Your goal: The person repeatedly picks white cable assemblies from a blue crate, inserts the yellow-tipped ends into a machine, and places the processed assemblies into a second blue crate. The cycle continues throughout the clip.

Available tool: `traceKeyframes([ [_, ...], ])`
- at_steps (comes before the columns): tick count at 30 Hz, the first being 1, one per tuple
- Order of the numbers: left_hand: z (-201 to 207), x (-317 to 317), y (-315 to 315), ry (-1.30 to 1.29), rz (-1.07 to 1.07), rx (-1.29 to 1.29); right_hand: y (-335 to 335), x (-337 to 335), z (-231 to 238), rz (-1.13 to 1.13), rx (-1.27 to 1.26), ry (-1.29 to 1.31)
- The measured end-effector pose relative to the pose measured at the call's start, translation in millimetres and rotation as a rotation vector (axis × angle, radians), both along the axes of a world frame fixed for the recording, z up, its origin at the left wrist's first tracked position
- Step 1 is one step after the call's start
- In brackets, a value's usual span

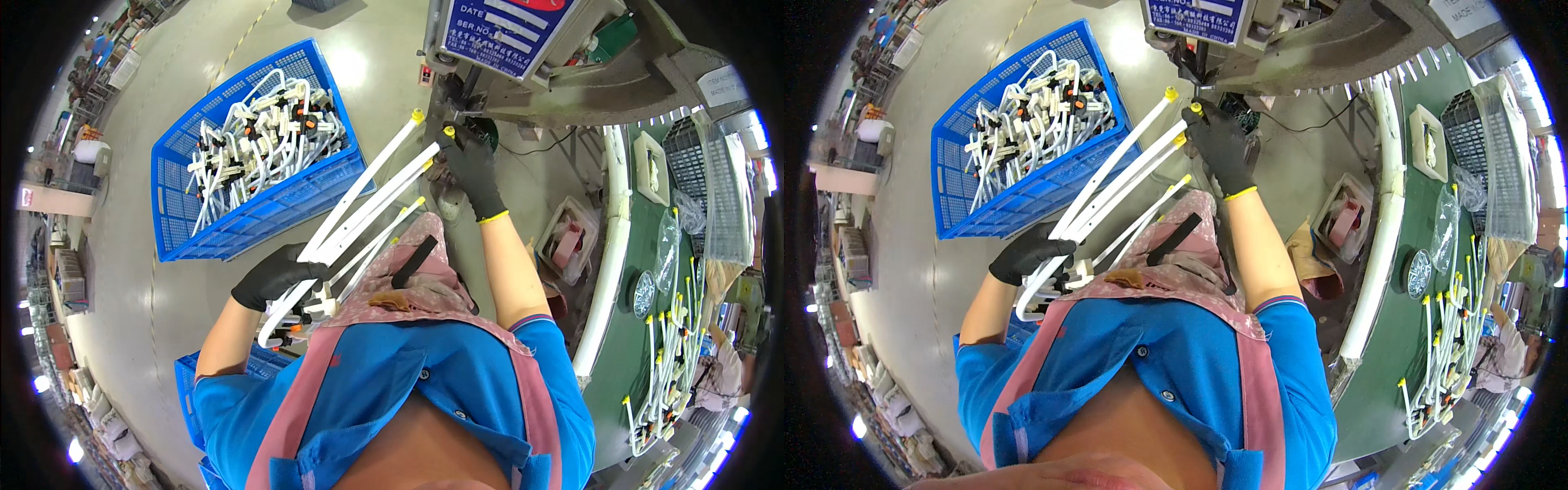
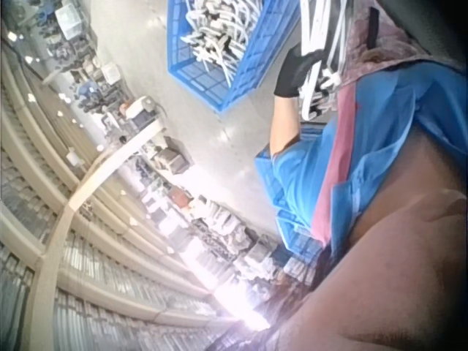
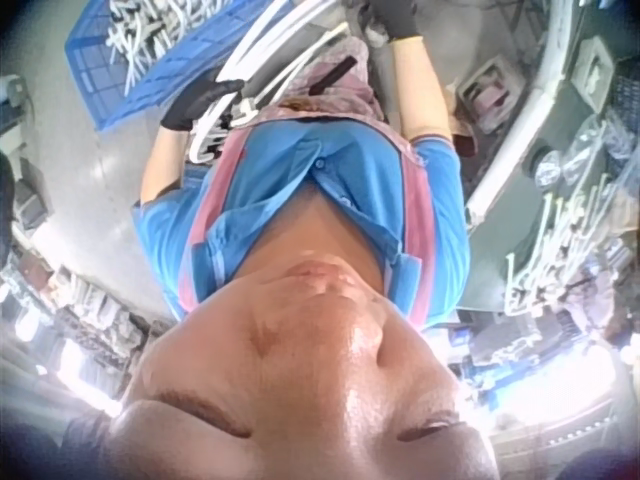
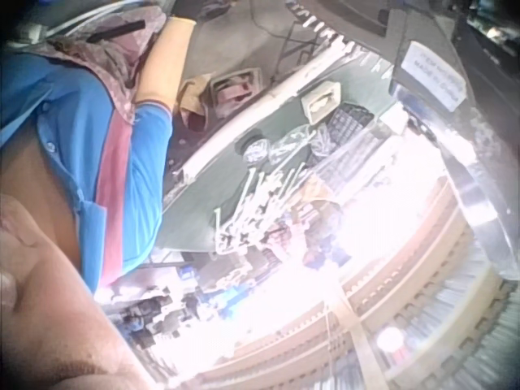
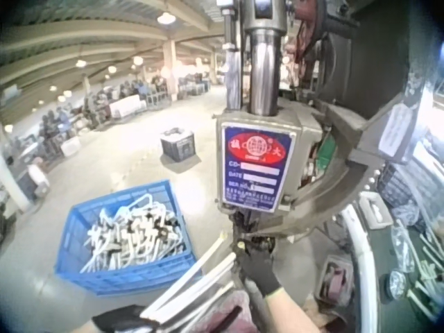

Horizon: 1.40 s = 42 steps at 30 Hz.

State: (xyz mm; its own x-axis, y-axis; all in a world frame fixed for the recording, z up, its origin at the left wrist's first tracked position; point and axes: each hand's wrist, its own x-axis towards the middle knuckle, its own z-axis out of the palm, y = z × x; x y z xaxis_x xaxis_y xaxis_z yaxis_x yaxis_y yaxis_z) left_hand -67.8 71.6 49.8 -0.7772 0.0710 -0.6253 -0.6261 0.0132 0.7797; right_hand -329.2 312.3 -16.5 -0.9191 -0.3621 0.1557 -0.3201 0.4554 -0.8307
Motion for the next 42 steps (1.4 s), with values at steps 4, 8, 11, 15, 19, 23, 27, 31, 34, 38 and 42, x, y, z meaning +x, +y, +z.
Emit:
traceKeyframes([
  [4, -12.5, -1.6, -3.1, -0.053, -0.021, -0.041, 3.4, -1.6, 0.2, 0.051, 0.001, -0.023],
  [8, -24.0, -2.2, -8.5, -0.091, 0.037, 0.014, 5.6, 4.2, -14.8, 0.103, -0.208, -0.107],
  [11, -27.6, -0.1, -9.2, -0.109, 0.041, 0.045, -0.8, 12.3, -38.6, 0.055, -0.352, 0.074],
  [15, -28.7, 0.2, -7.2, -0.085, -0.004, 0.055, 16.3, 17.0, -69.0, 0.099, -0.096, 0.018],
  [19, -25.2, 1.9, -0.6, -0.071, 0.031, 0.052, 17.5, 18.3, -82.9, 0.127, -0.251, -0.214],
  [23, -17.1, 6.6, 6.5, -0.024, 0.0, 0.009, 10.0, 25.2, -70.6, 0.113, -0.321, -0.026],
  [27, -11.3, 13.5, 15.2, -0.07, -0.015, -0.096, 9.6, 31.6, -45.1, 0.106, -0.301, -0.226],
  [31, -6.1, 20.3, 25.5, -0.126, -0.029, -0.088, 8.4, 31.6, -31.8, 0.16, -0.206, -0.064],
  [34, -1.8, 20.6, 37.7, 0.054, 0.062, -0.134, 11.0, 30.5, -29.3, 0.149, -0.412, -0.102],
  [38, 10.9, 15.8, 38.9, -0.058, 0.073, -0.215, 17.4, 20.4, -21.8, 0.16, -0.286, 0.092],
  [42, 15.3, 5.2, 30.6, 0.055, 0.049, -0.208, 15.3, 10.2, -10.8, 0.098, -0.144, 0.397],
])
